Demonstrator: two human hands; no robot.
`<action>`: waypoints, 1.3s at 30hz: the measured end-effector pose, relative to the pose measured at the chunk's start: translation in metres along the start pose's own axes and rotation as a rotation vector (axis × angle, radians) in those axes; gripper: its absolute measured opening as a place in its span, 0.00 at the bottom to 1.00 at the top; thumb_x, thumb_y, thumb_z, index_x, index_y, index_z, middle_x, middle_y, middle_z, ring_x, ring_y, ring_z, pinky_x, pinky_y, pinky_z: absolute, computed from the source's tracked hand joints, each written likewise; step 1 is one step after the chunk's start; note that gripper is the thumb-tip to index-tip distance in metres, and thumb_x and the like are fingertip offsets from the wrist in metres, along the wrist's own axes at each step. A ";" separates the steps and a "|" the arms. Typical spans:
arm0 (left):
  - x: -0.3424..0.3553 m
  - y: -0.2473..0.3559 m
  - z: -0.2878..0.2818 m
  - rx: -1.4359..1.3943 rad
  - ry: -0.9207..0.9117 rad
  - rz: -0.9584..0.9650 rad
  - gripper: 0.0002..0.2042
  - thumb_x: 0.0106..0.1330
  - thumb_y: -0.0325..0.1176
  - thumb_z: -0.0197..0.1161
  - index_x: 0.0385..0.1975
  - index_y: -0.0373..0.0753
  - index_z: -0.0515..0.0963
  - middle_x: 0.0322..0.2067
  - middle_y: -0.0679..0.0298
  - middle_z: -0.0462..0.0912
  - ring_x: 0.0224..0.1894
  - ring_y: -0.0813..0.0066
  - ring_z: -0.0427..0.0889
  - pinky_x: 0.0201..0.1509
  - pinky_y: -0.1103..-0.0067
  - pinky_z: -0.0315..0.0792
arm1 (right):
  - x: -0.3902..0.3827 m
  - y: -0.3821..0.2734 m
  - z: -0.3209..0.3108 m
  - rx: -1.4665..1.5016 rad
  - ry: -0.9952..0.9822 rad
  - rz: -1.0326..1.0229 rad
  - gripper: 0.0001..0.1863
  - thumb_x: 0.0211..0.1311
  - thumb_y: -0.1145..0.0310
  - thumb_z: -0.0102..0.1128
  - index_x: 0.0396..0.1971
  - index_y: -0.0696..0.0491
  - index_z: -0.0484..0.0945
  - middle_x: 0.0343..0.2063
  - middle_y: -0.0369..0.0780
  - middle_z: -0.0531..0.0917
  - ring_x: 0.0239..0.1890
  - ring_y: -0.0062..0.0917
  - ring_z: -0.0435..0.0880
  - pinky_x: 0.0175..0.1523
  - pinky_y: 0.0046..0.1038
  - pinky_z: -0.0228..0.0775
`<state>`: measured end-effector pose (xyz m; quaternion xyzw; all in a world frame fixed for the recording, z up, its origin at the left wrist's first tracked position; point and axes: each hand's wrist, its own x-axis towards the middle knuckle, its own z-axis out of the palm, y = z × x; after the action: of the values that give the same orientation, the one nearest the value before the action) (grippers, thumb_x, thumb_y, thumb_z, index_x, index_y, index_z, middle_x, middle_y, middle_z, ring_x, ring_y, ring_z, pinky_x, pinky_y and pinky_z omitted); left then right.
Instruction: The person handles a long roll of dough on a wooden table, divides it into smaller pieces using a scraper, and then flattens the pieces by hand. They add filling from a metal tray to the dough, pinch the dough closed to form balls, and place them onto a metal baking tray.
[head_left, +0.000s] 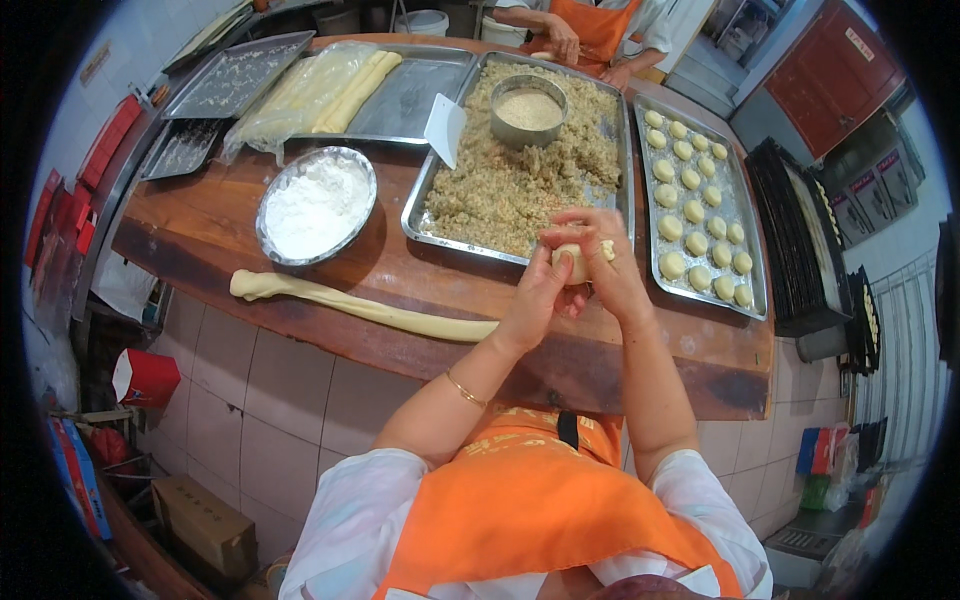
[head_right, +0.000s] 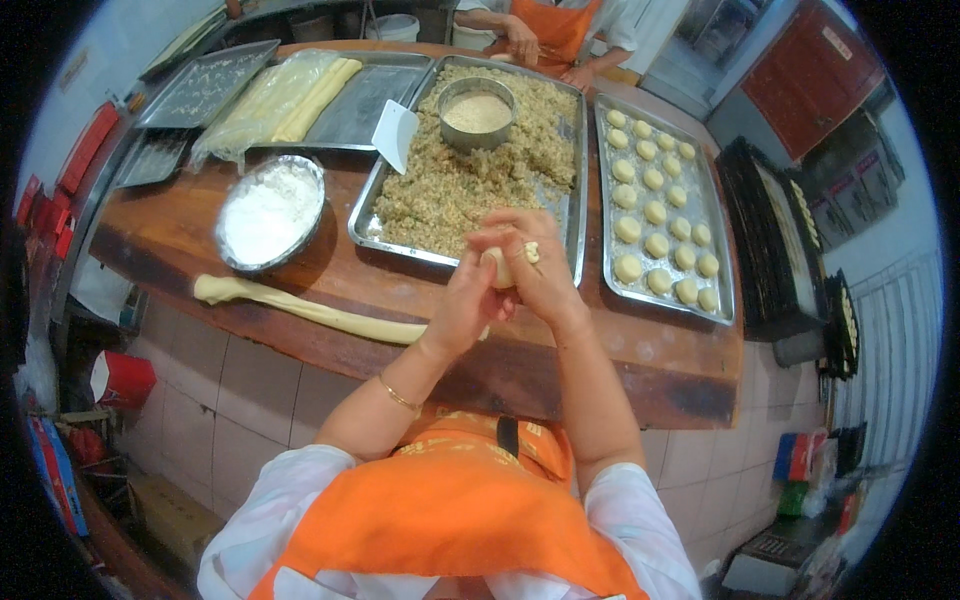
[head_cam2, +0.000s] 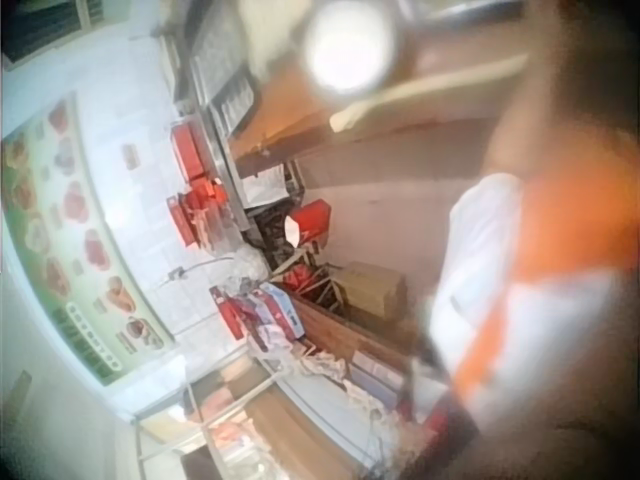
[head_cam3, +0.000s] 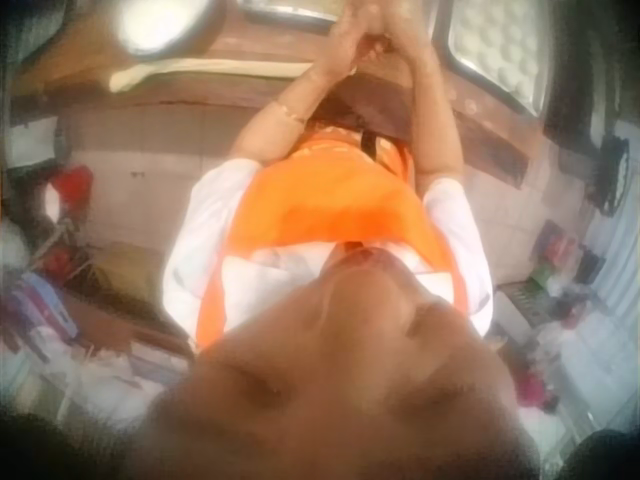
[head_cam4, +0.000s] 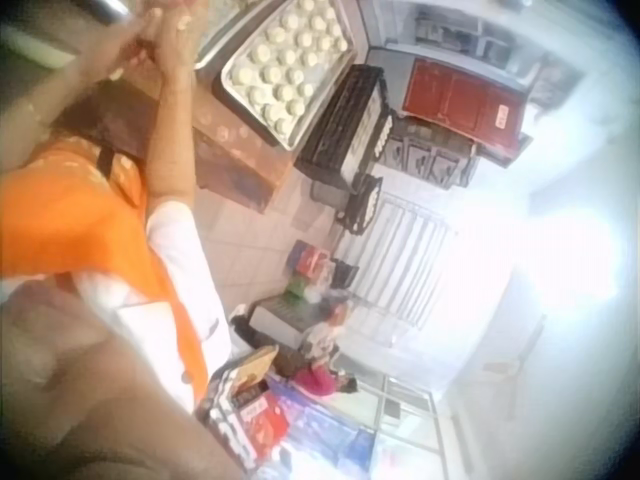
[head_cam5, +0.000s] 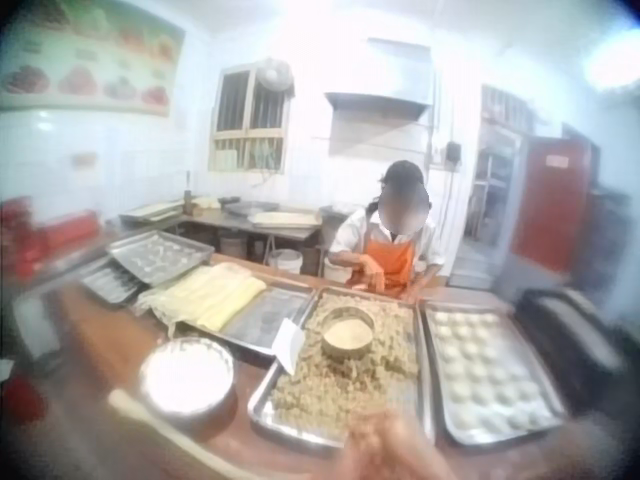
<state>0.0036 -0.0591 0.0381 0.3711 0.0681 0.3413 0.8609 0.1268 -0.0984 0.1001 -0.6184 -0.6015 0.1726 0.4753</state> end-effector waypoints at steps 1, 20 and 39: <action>0.002 0.000 0.002 -0.073 0.028 0.008 0.19 0.78 0.50 0.51 0.54 0.41 0.65 0.37 0.66 0.77 0.31 0.82 0.77 0.35 0.82 0.74 | 0.000 -0.002 -0.006 -0.170 -0.002 0.045 0.24 0.71 0.49 0.57 0.36 0.57 0.86 0.43 0.47 0.86 0.53 0.31 0.82 0.59 0.35 0.71; 0.001 0.009 -0.022 -0.202 -0.055 -0.032 0.22 0.79 0.49 0.48 0.63 0.41 0.66 0.41 0.65 0.77 0.32 0.79 0.74 0.33 0.84 0.71 | 0.013 -0.017 -0.045 -0.090 -0.246 0.174 0.08 0.60 0.70 0.64 0.33 0.58 0.77 0.22 0.36 0.77 0.25 0.17 0.72 0.31 0.24 0.67; 0.002 0.032 0.014 -0.456 0.229 -0.117 0.19 0.82 0.47 0.39 0.51 0.37 0.70 0.44 0.58 0.79 0.43 0.70 0.81 0.43 0.76 0.78 | 0.015 -0.034 -0.040 -0.281 -0.329 -0.073 0.06 0.57 0.77 0.63 0.31 0.58 0.75 0.22 0.38 0.75 0.24 0.20 0.74 0.31 0.24 0.69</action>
<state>-0.0072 -0.0502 0.0701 0.1220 0.1077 0.3372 0.9273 0.1419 -0.1064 0.1522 -0.6199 -0.7110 0.1684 0.2859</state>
